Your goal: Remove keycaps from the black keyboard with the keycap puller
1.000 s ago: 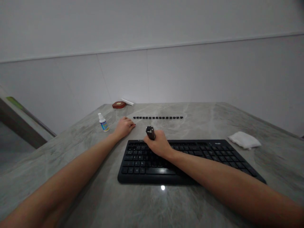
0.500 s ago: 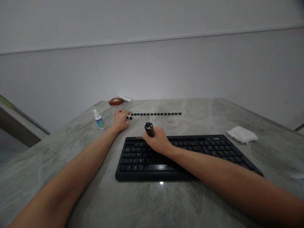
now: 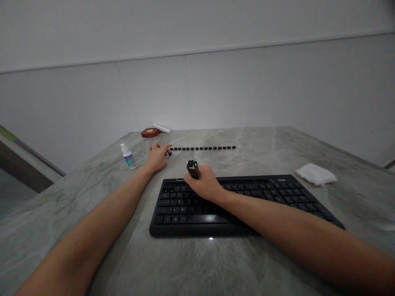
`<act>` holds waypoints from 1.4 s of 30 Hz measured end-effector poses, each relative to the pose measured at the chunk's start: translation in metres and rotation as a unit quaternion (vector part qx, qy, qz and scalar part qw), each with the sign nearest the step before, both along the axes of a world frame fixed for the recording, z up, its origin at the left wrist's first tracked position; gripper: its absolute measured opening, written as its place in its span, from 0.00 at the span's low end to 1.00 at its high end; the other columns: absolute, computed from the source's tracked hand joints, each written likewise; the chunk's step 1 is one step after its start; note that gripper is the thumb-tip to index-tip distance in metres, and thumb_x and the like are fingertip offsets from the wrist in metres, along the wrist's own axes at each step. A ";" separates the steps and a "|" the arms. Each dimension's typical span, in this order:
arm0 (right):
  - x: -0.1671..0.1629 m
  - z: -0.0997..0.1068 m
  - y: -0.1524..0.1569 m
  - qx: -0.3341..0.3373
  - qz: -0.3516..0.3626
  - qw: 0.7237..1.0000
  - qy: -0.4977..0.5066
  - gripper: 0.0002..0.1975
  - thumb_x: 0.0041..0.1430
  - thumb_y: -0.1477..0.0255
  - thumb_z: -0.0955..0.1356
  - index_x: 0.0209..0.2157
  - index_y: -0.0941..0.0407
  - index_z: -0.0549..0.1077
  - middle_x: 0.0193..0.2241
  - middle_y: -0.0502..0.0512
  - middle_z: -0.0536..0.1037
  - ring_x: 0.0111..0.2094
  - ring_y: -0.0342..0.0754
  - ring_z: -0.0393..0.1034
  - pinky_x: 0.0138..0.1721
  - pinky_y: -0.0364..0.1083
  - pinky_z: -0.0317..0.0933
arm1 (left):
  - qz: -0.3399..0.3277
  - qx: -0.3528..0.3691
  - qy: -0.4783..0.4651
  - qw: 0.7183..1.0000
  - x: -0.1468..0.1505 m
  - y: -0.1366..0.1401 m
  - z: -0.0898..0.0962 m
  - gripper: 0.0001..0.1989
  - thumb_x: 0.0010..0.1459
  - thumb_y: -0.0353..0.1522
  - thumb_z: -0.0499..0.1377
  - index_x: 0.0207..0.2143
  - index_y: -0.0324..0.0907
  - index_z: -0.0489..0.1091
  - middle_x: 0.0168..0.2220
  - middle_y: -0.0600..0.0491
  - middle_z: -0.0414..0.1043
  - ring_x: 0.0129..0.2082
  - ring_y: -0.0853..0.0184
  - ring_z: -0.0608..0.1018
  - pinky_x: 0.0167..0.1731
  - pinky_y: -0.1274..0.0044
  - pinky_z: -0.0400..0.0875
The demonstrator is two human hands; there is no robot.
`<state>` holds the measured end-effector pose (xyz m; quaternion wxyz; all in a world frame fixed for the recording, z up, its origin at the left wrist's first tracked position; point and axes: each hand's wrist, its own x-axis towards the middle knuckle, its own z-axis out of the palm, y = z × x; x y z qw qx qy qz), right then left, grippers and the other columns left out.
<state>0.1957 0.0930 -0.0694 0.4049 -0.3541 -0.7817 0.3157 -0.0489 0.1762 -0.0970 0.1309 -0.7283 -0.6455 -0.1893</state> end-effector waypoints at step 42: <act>0.000 -0.002 0.001 0.011 0.009 1.000 -0.008 0.19 0.48 0.73 0.65 0.11 0.57 0.54 0.13 0.43 0.48 0.17 0.36 0.45 0.20 0.41 0.39 | 0.070 -0.001 -0.064 0.996 -0.016 0.012 -0.005 0.15 0.58 0.31 0.53 0.43 0.41 0.76 0.45 0.46 0.76 0.46 0.53 0.72 0.48 0.64 0.64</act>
